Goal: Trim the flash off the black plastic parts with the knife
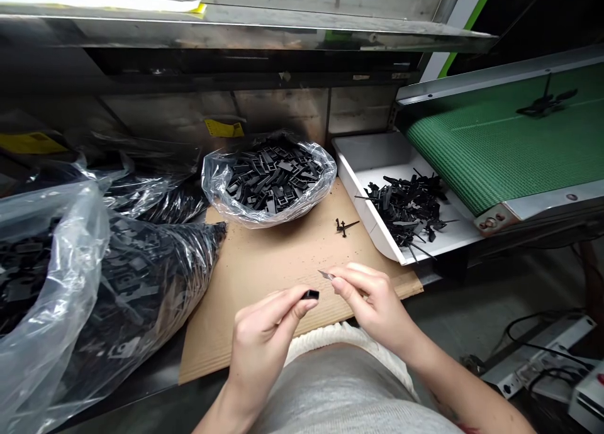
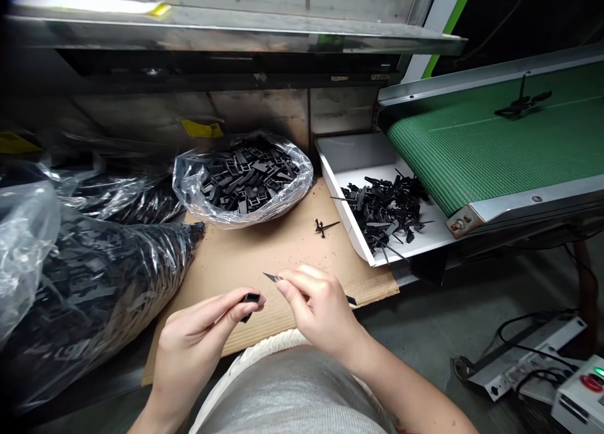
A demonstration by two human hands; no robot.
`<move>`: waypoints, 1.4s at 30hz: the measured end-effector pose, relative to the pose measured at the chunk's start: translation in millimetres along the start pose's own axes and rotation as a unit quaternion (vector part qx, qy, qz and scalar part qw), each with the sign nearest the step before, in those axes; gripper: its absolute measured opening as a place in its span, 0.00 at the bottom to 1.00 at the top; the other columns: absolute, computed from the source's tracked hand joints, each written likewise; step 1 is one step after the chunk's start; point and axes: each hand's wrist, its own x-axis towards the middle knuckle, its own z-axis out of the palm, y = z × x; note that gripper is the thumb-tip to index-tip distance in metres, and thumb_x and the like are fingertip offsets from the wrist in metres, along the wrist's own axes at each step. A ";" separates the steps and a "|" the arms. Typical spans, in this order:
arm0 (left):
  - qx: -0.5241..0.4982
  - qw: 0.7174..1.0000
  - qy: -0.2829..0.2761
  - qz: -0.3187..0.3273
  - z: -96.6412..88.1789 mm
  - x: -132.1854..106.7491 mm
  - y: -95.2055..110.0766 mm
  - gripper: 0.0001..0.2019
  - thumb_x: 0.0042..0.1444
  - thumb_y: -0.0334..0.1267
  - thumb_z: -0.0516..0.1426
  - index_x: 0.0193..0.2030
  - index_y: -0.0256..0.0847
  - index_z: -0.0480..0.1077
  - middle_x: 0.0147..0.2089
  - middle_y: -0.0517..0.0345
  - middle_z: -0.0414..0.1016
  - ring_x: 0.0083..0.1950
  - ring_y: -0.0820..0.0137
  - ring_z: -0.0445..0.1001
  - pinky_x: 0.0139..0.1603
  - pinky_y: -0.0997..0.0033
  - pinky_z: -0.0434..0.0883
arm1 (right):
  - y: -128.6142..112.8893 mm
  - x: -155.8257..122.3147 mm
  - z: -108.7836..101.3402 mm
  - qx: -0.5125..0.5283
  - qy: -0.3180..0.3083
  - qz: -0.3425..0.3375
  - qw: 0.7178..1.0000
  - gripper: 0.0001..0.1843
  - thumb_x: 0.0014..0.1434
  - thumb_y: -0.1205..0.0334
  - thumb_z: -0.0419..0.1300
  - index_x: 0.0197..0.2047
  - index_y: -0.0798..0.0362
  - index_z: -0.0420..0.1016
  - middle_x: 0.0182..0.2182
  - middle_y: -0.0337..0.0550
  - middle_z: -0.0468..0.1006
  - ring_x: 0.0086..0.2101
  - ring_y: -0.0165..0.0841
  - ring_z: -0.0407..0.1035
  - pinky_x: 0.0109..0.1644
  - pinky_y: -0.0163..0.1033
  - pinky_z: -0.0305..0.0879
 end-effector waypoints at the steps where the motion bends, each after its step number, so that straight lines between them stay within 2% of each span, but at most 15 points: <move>1: 0.000 1.000 -0.005 -0.008 0.6 0.8 -0.3 0.09 0.47 0.30 0.60 0.32 0.49 0.77 0.29 0.63 0.79 0.29 0.70 0.76 0.32 0.77 0.70 | -2.1 1.2 0.1 0.042 0.002 0.015 0.999 0.10 0.60 0.64 0.50 0.38 0.55 0.73 0.29 0.42 0.72 0.30 0.30 0.67 0.33 0.34 0.63; 6: -0.013 0.997 -0.070 -0.034 7.0 -3.4 -3.6 0.07 0.50 0.33 0.58 0.32 0.46 0.77 0.26 0.60 0.78 0.27 0.69 0.74 0.29 0.76 0.69 | -5.9 16.2 14.3 0.202 -0.073 0.107 0.971 0.10 0.53 0.57 0.58 0.33 0.56 0.69 0.24 0.36 0.69 0.25 0.27 0.64 0.27 0.31 0.62; 8: -0.006 0.995 -0.087 -0.048 4.4 -1.1 -8.2 0.08 0.51 0.35 0.57 0.38 0.47 0.76 0.26 0.61 0.76 0.24 0.71 0.72 0.28 0.76 0.69 | 2.5 22.6 16.8 0.184 -0.081 0.128 0.971 0.11 0.54 0.55 0.57 0.33 0.56 0.69 0.21 0.34 0.68 0.23 0.26 0.64 0.26 0.30 0.61; 10: 0.039 0.996 -0.074 -0.028 -3.9 14.6 -14.9 0.13 0.51 0.39 0.57 0.44 0.47 0.73 0.31 0.61 0.76 0.27 0.71 0.72 0.32 0.75 0.69 | 16.2 27.1 9.4 0.106 -0.033 0.144 0.983 0.11 0.55 0.55 0.56 0.33 0.56 0.71 0.23 0.35 0.70 0.24 0.26 0.65 0.27 0.30 0.62; 13: 0.203 0.977 0.007 0.070 -19.9 69.0 -25.5 0.16 0.55 0.45 0.51 0.47 0.43 0.71 0.37 0.57 0.72 0.39 0.65 0.71 0.41 0.70 0.66 | 39.7 35.6 -22.2 -0.022 0.068 0.176 0.982 0.10 0.56 0.58 0.55 0.34 0.55 0.72 0.28 0.39 0.74 0.30 0.30 0.68 0.34 0.34 0.63; 18: 0.296 0.951 0.067 0.066 -20.1 179.8 -48.4 0.17 0.56 0.43 0.48 0.48 0.39 0.71 0.37 0.52 0.67 0.48 0.51 0.64 0.48 0.52 0.58 | 76.0 81.4 -80.3 -0.172 0.189 0.261 0.931 0.12 0.59 0.56 0.53 0.36 0.57 0.71 0.35 0.46 0.73 0.40 0.37 0.67 0.44 0.46 0.61; 20: 0.311 0.945 0.073 0.064 -11.8 203.5 -60.2 0.15 0.54 0.41 0.51 0.44 0.40 0.73 0.39 0.46 0.68 0.50 0.46 0.63 0.48 0.45 0.55 | 87.5 102.2 -90.4 -0.196 0.196 0.286 0.917 0.12 0.58 0.57 0.55 0.38 0.58 0.70 0.38 0.45 0.73 0.40 0.35 0.67 0.44 0.46 0.63; 22: 0.311 0.946 0.067 0.069 -6.1 209.5 -69.5 0.14 0.52 0.41 0.54 0.43 0.40 0.73 0.42 0.42 0.69 0.50 0.43 0.63 0.48 0.43 0.54 | 95.2 113.8 -97.1 -0.203 0.202 0.297 0.911 0.11 0.59 0.58 0.55 0.41 0.57 0.69 0.39 0.43 0.72 0.38 0.33 0.68 0.42 0.44 0.65; 25: 0.288 0.952 0.067 0.083 -9.5 188.8 -73.9 0.14 0.53 0.42 0.53 0.45 0.42 0.72 0.48 0.43 0.68 0.53 0.45 0.61 0.52 0.44 0.53 | 96.9 109.3 -111.2 -0.192 0.231 0.281 0.911 0.11 0.60 0.57 0.54 0.38 0.58 0.70 0.35 0.41 0.72 0.33 0.30 0.69 0.37 0.40 0.66; 28: 0.244 0.965 0.056 0.084 -20.3 144.4 -68.5 0.15 0.55 0.44 0.50 0.44 0.42 0.71 0.50 0.46 0.68 0.54 0.53 0.63 0.54 0.53 0.56 | 86.8 87.4 -124.5 -0.150 0.255 0.244 0.924 0.18 0.60 0.52 0.51 0.28 0.58 0.67 0.26 0.37 0.70 0.26 0.28 0.65 0.30 0.35 0.62; 30: 0.206 0.976 0.028 0.066 -23.4 110.8 -65.0 0.15 0.55 0.46 0.51 0.42 0.41 0.72 0.47 0.49 0.70 0.51 0.58 0.67 0.52 0.59 0.62 | 77.2 71.2 -121.0 -0.101 0.226 0.221 0.943 0.22 0.60 0.47 0.46 0.26 0.56 0.64 0.21 0.36 0.68 0.20 0.25 0.60 0.24 0.33 0.57; 34: 0.142 0.989 -0.021 -0.015 -12.7 57.4 -76.5 0.17 0.56 0.47 0.49 0.42 0.39 0.71 0.43 0.51 0.75 0.43 0.64 0.75 0.43 0.68 0.71 | 70.7 50.5 -67.8 -0.002 0.028 0.213 0.977 0.22 0.57 0.45 0.50 0.24 0.56 0.63 0.17 0.34 0.65 0.14 0.21 0.53 0.18 0.31 0.51; 38: 0.178 0.982 0.007 -0.064 2.0 25.4 -118.4 0.19 0.58 0.46 0.46 0.44 0.35 0.71 0.45 0.47 0.75 0.47 0.63 0.73 0.46 0.65 0.71 | 92.3 53.1 12.1 0.010 -0.171 0.232 0.957 0.15 0.56 0.55 0.57 0.26 0.59 0.67 0.19 0.33 0.67 0.16 0.21 0.59 0.19 0.28 0.57; 40: 0.209 0.976 0.003 -0.063 7.4 11.6 -141.8 0.18 0.57 0.45 0.48 0.44 0.38 0.72 0.48 0.47 0.74 0.49 0.62 0.72 0.49 0.62 0.69 | 106.6 59.2 39.8 -0.015 -0.209 0.238 0.948 0.11 0.59 0.59 0.55 0.33 0.59 0.69 0.25 0.35 0.71 0.21 0.23 0.65 0.24 0.30 0.64; 42: 0.237 0.970 -0.019 -0.044 12.9 -1.8 -161.1 0.15 0.54 0.43 0.52 0.45 0.42 0.72 0.51 0.50 0.72 0.51 0.61 0.71 0.51 0.60 0.67 | 115.8 63.5 54.0 -0.050 -0.202 0.231 0.950 0.10 0.60 0.59 0.54 0.39 0.59 0.69 0.32 0.39 0.73 0.28 0.27 0.69 0.31 0.36 0.68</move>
